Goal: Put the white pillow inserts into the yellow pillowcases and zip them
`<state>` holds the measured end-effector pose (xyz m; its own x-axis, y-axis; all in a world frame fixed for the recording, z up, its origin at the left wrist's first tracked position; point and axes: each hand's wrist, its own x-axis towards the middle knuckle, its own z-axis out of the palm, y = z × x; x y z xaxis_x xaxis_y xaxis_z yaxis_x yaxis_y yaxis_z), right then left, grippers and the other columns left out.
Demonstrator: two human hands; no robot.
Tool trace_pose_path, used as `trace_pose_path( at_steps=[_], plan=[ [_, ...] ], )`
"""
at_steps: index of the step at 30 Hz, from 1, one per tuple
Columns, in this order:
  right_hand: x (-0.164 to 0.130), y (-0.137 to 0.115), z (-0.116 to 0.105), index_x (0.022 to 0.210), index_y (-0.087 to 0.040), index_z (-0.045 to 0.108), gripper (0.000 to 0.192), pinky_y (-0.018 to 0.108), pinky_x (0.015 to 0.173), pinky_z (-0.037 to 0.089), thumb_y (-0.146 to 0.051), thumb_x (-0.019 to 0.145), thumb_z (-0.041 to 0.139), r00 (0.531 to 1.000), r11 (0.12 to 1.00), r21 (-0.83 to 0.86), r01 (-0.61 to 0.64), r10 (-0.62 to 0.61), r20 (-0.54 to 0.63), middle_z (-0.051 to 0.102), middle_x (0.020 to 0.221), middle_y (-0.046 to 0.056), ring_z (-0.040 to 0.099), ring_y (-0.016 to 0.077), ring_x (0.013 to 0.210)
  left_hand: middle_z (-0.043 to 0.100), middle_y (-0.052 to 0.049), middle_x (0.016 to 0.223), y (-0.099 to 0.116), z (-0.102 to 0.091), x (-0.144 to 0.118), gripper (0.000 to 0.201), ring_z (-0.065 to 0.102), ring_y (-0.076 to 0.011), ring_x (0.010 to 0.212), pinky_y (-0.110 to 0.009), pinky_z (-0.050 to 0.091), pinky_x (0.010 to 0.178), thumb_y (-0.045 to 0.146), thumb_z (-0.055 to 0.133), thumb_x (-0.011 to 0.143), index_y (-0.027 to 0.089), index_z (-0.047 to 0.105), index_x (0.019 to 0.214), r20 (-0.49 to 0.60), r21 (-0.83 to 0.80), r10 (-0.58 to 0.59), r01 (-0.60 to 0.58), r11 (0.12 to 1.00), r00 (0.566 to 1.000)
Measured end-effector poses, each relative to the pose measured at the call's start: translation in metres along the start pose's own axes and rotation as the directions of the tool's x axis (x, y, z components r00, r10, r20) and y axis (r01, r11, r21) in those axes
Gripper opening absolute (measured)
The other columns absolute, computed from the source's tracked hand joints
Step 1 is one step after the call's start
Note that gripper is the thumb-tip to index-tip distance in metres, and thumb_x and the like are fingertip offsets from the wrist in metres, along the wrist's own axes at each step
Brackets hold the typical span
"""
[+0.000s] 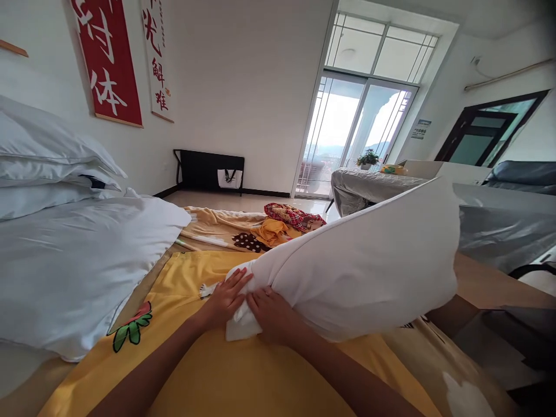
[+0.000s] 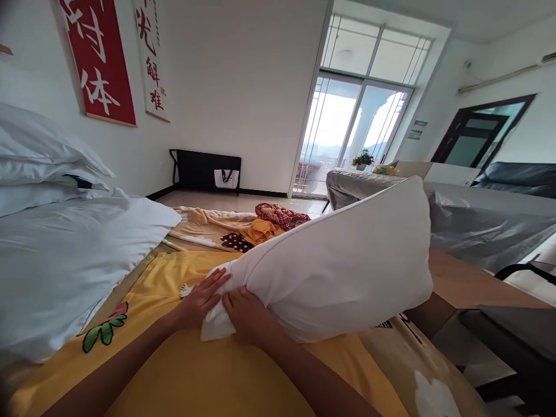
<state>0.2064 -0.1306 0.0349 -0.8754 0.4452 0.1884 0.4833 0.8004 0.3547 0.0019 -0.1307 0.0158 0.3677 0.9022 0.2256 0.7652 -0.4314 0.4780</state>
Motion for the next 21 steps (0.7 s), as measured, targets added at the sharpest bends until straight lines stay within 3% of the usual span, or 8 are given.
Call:
trace_pose_path(
  at_steps=[3,5,7,9,11,14,18,21],
  plan=[
    [0.003,-0.004,0.002,0.121,-0.007,0.046,0.062,0.039,0.091,0.037,-0.034,0.07,0.07,1.0,0.997,-0.071,0.021,-0.022,-0.017,0.058,0.104,0.014,0.05,0.0263,0.094,0.042,-0.007,0.145,0.0,-0.009,-0.012,0.048,0.035,-0.0191,0.136,-0.038,0.031,0.112,0.034,0.03,0.092,0.021,0.044,0.135,-0.132,-0.107,-0.092,0.078,0.991,0.987],
    [0.008,-0.009,0.01,0.115,-0.007,0.05,0.051,0.04,0.088,0.038,-0.029,0.072,0.068,0.999,0.993,-0.115,0.004,-0.01,-0.05,0.059,0.099,0.013,0.051,0.0255,0.089,0.062,-0.011,0.12,0.0,-0.011,-0.024,0.041,0.056,-0.0206,0.114,-0.036,0.044,0.1,0.029,0.03,0.089,0.015,0.057,0.116,-0.252,-0.143,-0.251,0.221,0.965,0.935],
    [0.013,-0.013,0.019,0.109,-0.008,0.053,0.036,0.04,0.081,0.038,-0.021,0.077,0.062,0.992,0.985,-0.166,-0.054,0.034,-0.118,0.061,0.092,0.013,0.052,0.0246,0.082,0.068,-0.01,0.094,0.001,-0.009,-0.038,0.034,0.064,-0.022,0.09,-0.036,0.05,0.085,0.022,0.031,0.084,0.014,0.062,0.095,-0.28,-0.129,-0.367,0.344,0.93,0.887],
    [0.019,-0.012,0.026,0.104,-0.009,0.056,0.024,0.039,0.073,0.038,-0.015,0.081,0.055,0.979,0.974,-0.199,-0.11,0.072,-0.191,0.062,0.083,0.011,0.052,0.0238,0.075,0.069,-0.01,0.096,0.003,-0.001,-0.052,0.033,0.063,-0.0229,0.093,-0.036,0.049,0.087,0.017,0.033,0.08,0.016,0.063,0.093,-0.125,-0.042,-0.298,0.295,0.955,0.946],
    [0.022,-0.001,0.023,0.099,-0.011,0.058,0.018,0.037,0.07,0.036,-0.011,0.082,0.051,0.968,0.97,-0.2,-0.139,0.09,-0.236,0.063,0.078,0.01,0.053,0.023,0.072,0.061,-0.008,0.124,0.006,0.008,-0.061,0.042,0.053,-0.0236,0.118,-0.037,0.04,0.102,0.014,0.037,0.077,0.019,0.062,0.11,0.09,0.042,-0.158,0.155,0.987,0.983],
    [0.022,0.038,-0.007,0.095,-0.014,0.06,0.02,0.037,0.075,0.033,-0.009,0.077,0.053,0.952,0.968,-0.128,-0.214,0.177,-0.251,0.065,0.079,0.01,0.055,0.0223,0.075,0.046,-0.008,0.142,0.01,0.018,-0.06,0.06,0.042,-0.0247,0.13,-0.044,0.032,0.108,0.01,0.039,0.074,0.023,0.048,0.132,0.221,0.141,-0.097,0.067,0.988,0.97],
    [0.013,0.105,-0.076,0.077,-0.015,0.059,0.019,0.037,0.081,0.033,-0.009,0.059,0.057,0.884,0.906,0.032,-0.422,0.419,-0.205,0.064,0.075,0.009,0.055,0.021,0.073,0.06,-0.012,0.119,0.02,0.023,-0.04,0.044,0.053,-0.0273,0.111,-0.047,0.039,0.098,0.014,0.038,0.079,0.018,0.057,0.119,0.228,0.307,-0.124,0.049,0.95,0.966],
    [0.002,0.146,-0.124,0.064,-0.018,0.054,0.011,0.035,0.078,0.037,-0.01,0.057,0.055,0.832,0.858,0.167,-0.486,0.513,-0.21,0.063,0.07,0.007,0.054,0.0206,0.071,0.059,-0.013,0.117,0.033,0.031,-0.026,0.035,0.053,-0.0275,0.11,-0.045,0.039,0.099,0.022,0.041,0.082,0.016,0.058,0.111,0.253,0.282,-0.01,-0.064,0.957,0.967]
  ],
)
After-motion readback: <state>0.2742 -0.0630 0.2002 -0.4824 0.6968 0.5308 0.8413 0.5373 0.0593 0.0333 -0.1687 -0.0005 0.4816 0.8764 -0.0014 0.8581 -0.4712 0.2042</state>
